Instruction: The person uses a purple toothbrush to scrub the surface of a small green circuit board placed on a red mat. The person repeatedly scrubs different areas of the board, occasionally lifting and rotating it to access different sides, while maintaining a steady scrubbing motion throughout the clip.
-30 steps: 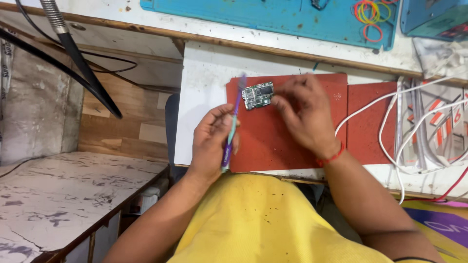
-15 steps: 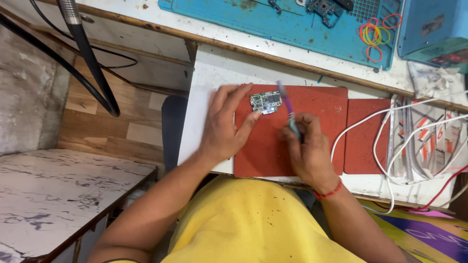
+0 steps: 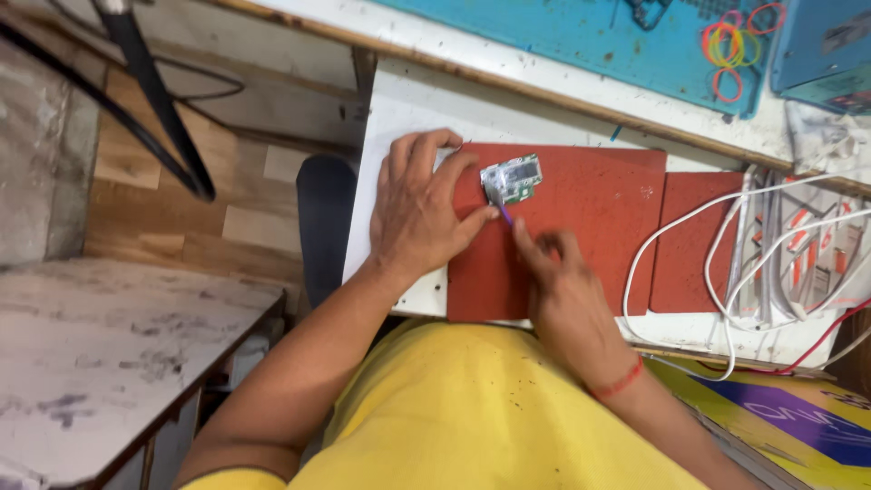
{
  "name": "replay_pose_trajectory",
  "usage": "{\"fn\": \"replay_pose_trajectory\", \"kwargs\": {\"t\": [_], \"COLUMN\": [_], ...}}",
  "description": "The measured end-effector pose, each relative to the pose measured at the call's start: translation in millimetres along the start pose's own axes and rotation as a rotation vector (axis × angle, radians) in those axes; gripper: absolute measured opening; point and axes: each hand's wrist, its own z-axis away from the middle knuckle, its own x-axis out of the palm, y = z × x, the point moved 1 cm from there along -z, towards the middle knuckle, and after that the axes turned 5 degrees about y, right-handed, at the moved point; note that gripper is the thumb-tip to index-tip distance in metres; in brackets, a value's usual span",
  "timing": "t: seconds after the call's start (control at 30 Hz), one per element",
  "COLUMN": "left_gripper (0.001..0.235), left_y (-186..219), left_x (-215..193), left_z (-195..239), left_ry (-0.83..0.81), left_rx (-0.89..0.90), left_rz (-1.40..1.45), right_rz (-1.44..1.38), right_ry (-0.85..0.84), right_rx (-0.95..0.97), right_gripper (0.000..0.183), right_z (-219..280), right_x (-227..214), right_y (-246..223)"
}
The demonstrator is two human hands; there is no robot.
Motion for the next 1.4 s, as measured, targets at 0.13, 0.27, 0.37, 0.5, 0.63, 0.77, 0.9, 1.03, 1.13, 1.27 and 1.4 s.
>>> {"fn": "replay_pose_trajectory", "kwargs": {"t": [0.13, 0.27, 0.37, 0.5, 0.63, 0.77, 0.9, 1.03, 1.13, 1.27, 1.4], "left_gripper": [0.056, 0.053, 0.051, 0.049, 0.048, 0.047, 0.046, 0.045, 0.046, 0.047, 0.045], "left_y": [-6.2, -1.2, -1.0, -2.8, 5.4, 10.4, 11.1, 14.0, 13.1, 9.8, 10.6], "left_x": [2.4, 2.9, 3.6, 3.7, 8.5, 7.6, 8.8, 12.6, 12.4, 12.6, 11.9], "left_z": [-2.5, 1.9, 0.6, -4.1, 1.0, -11.8, -10.5, -9.5, -9.6, -6.9, -0.8], "left_ry": [0.011, -0.009, 0.006, 0.004, -0.031, -0.096, -0.107, -0.104, -0.102, -0.067, -0.029], "left_rx": [0.024, 0.0, 0.025, 0.094, 0.013, -0.031, -0.059, -0.085, -0.083, -0.031, -0.009], "left_rz": [-0.024, -0.017, -0.036, -0.051, -0.037, -0.094, -0.108, -0.113, -0.126, -0.145, -0.085], "right_rz": [-0.055, 0.047, 0.067, 0.038, 0.03, -0.027, -0.064, -0.079, -0.099, -0.104, -0.033], "right_ry": [0.099, 0.039, 0.202, 0.095, 0.148, 0.205, 0.137, 0.285, 0.111, 0.208, 0.172], "right_rx": [-0.031, 0.015, -0.061, -0.048, 0.015, 0.01, 0.051, 0.058, 0.071, 0.065, 0.073], "right_gripper": [0.067, 0.069, 0.067, 0.066, 0.063, 0.061, 0.056, 0.05, 0.06, 0.054, 0.057], "right_z": [-10.3, -22.1, -20.0, -11.7, -14.4, -12.5, -9.8, -17.7, -5.3, -16.6, -12.4], "right_x": [-0.7, 5.5, -5.5, -0.5, 2.7, 2.7, 2.4, 3.0, 7.0, 3.3, 2.2], "right_y": [5.4, 12.7, 24.8, 24.1, 25.4, 19.4, 20.0, 21.5, 11.1, 24.1, 21.0]}}
